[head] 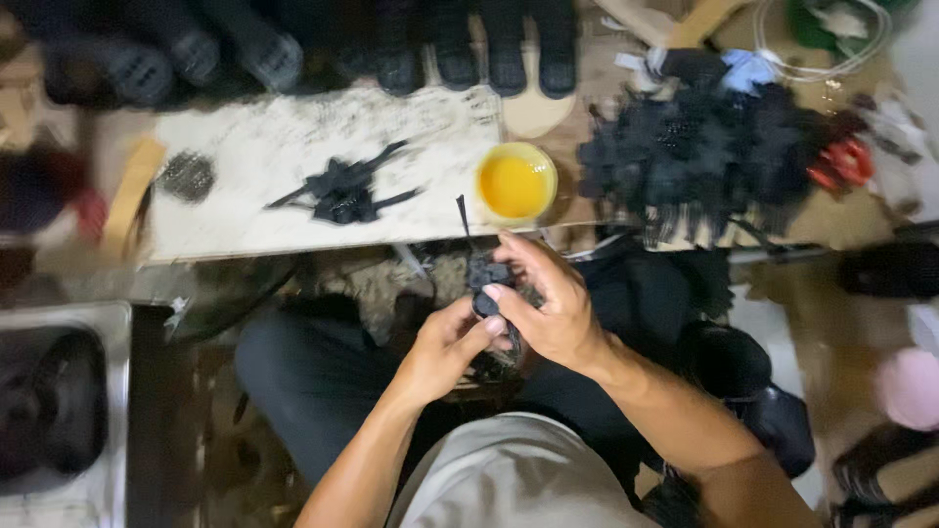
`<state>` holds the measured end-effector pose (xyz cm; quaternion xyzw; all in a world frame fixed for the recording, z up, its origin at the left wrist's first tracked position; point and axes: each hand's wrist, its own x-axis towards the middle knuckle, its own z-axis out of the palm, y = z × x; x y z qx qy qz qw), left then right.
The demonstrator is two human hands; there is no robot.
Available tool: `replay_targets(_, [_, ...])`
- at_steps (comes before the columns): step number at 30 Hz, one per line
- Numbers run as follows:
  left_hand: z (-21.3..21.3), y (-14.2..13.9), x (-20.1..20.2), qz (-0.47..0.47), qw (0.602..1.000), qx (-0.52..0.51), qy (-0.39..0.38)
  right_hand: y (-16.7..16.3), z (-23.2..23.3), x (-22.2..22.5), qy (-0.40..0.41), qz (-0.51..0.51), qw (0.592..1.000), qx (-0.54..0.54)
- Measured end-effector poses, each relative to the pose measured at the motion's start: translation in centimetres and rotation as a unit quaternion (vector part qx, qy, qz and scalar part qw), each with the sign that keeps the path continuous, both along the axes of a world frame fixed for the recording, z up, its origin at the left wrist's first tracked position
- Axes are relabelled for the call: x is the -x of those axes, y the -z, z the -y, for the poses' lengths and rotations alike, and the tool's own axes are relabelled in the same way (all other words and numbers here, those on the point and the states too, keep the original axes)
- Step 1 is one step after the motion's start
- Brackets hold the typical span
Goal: The person sits on the floor at a low workbench assembling black fabric straps for sandals. They take a strap assembly, press and fold it by hand, dip contact points into a bowl of yellow glue, attach the strap to a sandal component, and set the finished piece on the table with a growing pile of completed assemblies.
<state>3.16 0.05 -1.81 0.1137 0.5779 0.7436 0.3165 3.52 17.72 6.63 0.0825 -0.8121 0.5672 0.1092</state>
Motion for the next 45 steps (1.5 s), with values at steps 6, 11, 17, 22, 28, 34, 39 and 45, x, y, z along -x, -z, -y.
replay_targets(6, [0.6,0.8,-0.6,0.062,0.997,0.019,-0.043,-2.4,-9.7,-0.6,0.154,-0.150,0.976,0.030])
replay_targets(11, [0.9,0.8,0.0,0.070,0.995,0.043,-0.061,-5.6,-20.5,2.9,0.204,-0.125,0.971,-0.028])
replay_targets(17, [1.4,-1.4,2.4,-0.016,0.993,0.092,-0.070,-5.1,-21.1,2.1,0.258,-0.163,0.908,-0.286])
replay_targets(22, [3.6,-4.4,8.1,-0.137,0.967,0.175,-0.125,-4.6,-15.7,0.2,0.217,-0.154,0.937,-0.225])
replay_targets(28, [5.7,-5.8,15.8,-0.419,0.797,0.380,-0.214,-5.1,-10.7,-1.0,0.186,-0.140,0.938,-0.256])
replay_targets(34, [4.2,-3.4,20.9,-0.541,0.619,0.553,-0.140,-4.8,-9.4,-2.0,0.138,-0.109,0.956,-0.237])
replay_targets(39, [4.6,-4.4,22.2,-0.528,0.634,0.540,-0.166,-4.6,-9.8,-2.8,0.136,-0.086,0.958,-0.236])
replay_targets(45, [5.5,-9.1,18.8,-0.257,0.915,0.098,-0.296,-2.7,-8.7,-1.8,0.118,-0.050,0.976,-0.177])
